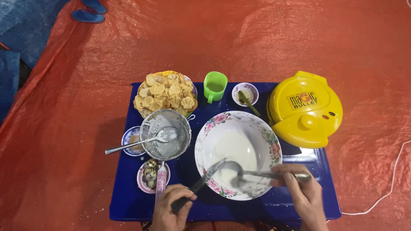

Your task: Mixing and straining a white liquid batter in a bowl using a ladle, spoon, and strainer.

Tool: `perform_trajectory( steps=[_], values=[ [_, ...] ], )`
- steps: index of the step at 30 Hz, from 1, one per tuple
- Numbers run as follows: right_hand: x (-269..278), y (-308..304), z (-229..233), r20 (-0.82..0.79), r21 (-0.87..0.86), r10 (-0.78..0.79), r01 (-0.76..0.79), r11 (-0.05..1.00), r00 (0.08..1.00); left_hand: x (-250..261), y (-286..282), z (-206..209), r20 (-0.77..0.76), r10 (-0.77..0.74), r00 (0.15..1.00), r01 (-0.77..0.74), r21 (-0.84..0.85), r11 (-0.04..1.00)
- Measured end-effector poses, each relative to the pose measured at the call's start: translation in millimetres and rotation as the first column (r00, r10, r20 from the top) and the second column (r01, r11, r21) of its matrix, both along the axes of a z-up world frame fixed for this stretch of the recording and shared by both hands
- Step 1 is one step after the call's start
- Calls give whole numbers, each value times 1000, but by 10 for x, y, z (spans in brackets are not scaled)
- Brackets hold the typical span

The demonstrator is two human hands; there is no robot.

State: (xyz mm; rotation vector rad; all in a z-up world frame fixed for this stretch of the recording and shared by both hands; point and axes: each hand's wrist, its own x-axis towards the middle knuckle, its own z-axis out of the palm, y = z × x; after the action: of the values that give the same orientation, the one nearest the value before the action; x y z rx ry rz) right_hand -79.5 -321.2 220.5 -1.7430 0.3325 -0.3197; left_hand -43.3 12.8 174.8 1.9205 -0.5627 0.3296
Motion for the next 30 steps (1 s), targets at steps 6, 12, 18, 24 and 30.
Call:
perform_trajectory(
  steps=[6,12,18,24,30],
  values=[
    [172,102,-224,231,158,21,-59,986,973,-62,120,135,-39,209,977,-205,94,974],
    [-116,337,252,432,-71,-119,166,984,894,105,-93,207,96,100,990,-92,-81,992],
    [-403,444,104,554,-298,-123,334,894,823,212,-421,125,70,-51,996,60,-127,990],
    [-360,265,-180,619,-389,2,304,869,785,155,-315,380,132,-1,991,29,-208,978],
    [-42,217,-303,322,-576,113,100,811,940,54,-209,357,178,78,981,-50,-155,987]
  ],
)
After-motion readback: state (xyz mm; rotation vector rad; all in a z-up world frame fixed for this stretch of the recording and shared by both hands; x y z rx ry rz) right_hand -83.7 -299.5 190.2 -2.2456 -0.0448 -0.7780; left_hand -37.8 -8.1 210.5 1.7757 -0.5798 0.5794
